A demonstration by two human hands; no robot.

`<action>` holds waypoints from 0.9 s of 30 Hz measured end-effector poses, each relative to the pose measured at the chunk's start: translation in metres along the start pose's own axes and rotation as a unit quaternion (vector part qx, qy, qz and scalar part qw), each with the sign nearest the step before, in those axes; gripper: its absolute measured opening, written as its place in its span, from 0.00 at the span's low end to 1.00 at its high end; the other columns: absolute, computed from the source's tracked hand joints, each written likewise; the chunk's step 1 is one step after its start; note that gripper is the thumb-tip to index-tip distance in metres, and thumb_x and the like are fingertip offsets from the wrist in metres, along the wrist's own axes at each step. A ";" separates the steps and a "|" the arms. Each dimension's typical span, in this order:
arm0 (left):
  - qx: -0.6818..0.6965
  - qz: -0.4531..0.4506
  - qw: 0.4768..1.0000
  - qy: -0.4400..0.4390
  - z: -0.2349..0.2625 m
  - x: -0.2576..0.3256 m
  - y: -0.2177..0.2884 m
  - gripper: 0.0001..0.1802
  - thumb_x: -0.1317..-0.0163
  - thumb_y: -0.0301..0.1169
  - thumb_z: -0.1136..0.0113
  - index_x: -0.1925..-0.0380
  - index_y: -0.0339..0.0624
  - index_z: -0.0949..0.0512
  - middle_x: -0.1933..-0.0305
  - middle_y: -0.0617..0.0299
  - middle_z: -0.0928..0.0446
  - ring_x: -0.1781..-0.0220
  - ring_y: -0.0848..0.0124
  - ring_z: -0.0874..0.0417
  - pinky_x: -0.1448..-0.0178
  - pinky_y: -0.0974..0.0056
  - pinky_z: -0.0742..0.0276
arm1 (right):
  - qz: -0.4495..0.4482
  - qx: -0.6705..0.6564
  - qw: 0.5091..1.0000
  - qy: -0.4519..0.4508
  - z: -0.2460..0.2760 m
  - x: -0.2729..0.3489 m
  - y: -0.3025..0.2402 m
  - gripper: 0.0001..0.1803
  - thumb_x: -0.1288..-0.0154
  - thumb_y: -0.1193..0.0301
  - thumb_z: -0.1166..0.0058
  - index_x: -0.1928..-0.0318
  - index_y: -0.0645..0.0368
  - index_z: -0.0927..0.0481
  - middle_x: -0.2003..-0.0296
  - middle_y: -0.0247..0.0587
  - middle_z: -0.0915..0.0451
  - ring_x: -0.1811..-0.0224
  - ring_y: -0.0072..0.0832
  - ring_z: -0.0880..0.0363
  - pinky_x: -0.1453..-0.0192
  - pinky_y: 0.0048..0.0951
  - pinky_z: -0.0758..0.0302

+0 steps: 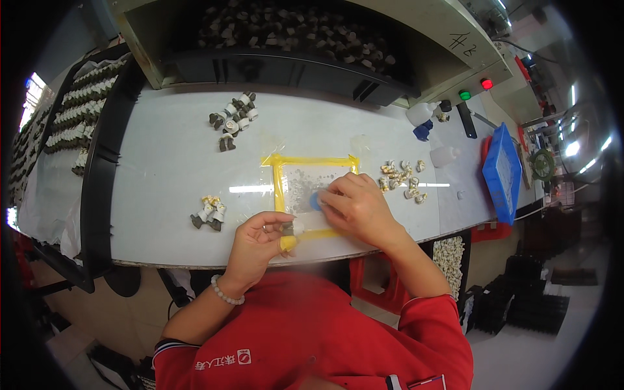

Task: The person repeatedly picks up small white and grey components from a table, inserts a small grey piece into the white component, and places the assembled unit into a black tray. The process is repeated continuously throughout the clip.

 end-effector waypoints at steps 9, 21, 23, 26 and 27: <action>0.055 0.002 0.998 0.004 -0.008 -0.001 0.003 0.16 0.39 0.21 0.43 0.51 0.33 0.29 0.60 0.53 0.22 0.63 0.67 0.18 0.58 0.66 0.20 | -0.052 -0.037 0.997 0.041 0.002 0.004 0.001 0.12 0.52 0.73 0.38 0.64 0.56 0.18 0.69 0.34 0.23 0.65 0.32 0.25 0.60 0.34 0.30; 0.048 -0.005 0.999 -0.002 -0.007 -0.005 -0.003 0.15 0.41 0.19 0.42 0.52 0.33 0.28 0.57 0.50 0.21 0.60 0.63 0.16 0.53 0.62 0.18 | -0.090 -0.119 0.988 0.039 0.003 0.007 -0.001 0.14 0.50 0.77 0.39 0.60 0.59 0.18 0.68 0.37 0.23 0.65 0.31 0.24 0.60 0.29 0.28; 0.048 -0.007 0.999 -0.004 -0.006 -0.005 -0.003 0.15 0.41 0.19 0.42 0.53 0.33 0.28 0.56 0.49 0.21 0.59 0.62 0.16 0.54 0.62 0.17 | -0.148 -0.218 0.964 0.029 0.006 0.010 -0.006 0.14 0.49 0.78 0.39 0.58 0.61 0.18 0.67 0.38 0.22 0.64 0.29 0.24 0.58 0.27 0.28; 0.046 -0.012 0.999 -0.010 -0.003 -0.005 -0.007 0.15 0.41 0.19 0.41 0.53 0.32 0.28 0.56 0.49 0.22 0.59 0.62 0.16 0.54 0.61 0.17 | -0.189 -0.332 0.924 0.008 0.008 0.012 -0.013 0.14 0.47 0.80 0.41 0.57 0.64 0.18 0.65 0.40 0.22 0.62 0.26 0.24 0.57 0.25 0.28; 0.043 -0.013 0.999 -0.010 -0.003 -0.005 -0.007 0.15 0.41 0.19 0.41 0.53 0.32 0.28 0.56 0.49 0.22 0.59 0.62 0.16 0.54 0.61 0.17 | -0.183 -0.343 0.921 0.007 0.007 0.013 -0.014 0.14 0.46 0.80 0.41 0.57 0.64 0.19 0.65 0.40 0.22 0.62 0.26 0.24 0.57 0.25 0.28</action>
Point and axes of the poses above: each hand's wrist, its own x-axis away from the middle knuckle, its own z-axis out of the back of the hand, y = z × x, the point moved 3 cm from there along -x, towards the middle knuckle
